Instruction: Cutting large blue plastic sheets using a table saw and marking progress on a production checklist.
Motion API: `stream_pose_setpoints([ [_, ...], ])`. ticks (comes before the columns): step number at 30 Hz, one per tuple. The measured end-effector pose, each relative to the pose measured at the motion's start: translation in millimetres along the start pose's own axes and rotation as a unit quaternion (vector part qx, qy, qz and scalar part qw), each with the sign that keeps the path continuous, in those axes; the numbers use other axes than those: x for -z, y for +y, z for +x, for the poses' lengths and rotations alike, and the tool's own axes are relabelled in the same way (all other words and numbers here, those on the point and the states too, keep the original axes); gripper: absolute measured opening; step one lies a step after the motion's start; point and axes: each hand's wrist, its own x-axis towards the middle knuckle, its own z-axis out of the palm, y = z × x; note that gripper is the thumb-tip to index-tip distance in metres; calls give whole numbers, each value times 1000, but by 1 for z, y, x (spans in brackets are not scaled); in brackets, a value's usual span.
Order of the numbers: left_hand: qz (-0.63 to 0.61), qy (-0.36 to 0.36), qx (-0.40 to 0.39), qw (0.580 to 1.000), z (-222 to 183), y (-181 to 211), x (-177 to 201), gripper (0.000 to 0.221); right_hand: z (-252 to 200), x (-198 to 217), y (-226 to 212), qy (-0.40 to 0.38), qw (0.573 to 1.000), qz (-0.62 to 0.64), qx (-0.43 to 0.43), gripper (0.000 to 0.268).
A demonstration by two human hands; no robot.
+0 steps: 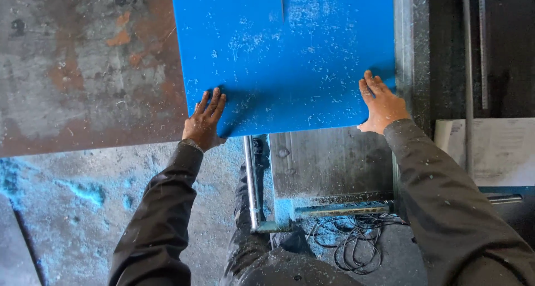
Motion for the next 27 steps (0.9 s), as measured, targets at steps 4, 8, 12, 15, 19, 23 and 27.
stream_pose_setpoints([
  [4,1,5,1,1000,12,-4,5,144,8,12,0,1,1000,-7,-3,138],
  [8,0,6,-2,1000,27,-10,14,145,20,20,4,-6,1000,-5,-7,139],
  [12,3,-5,-1,1000,39,-16,16,146,31,24,12,26,999,10,18,138],
  [15,-4,2,1,1000,51,-27,17,145,46,33,15,37,999,14,29,137],
  [19,-11,29,-9,999,64,-36,21,144,58,41,18,48,998,23,36,137],
  [23,-18,23,-2,1000,80,-47,25,143,78,41,26,58,997,25,39,137],
  [27,-17,20,-3,1000,98,-60,22,147,98,39,34,65,997,9,34,139],
])
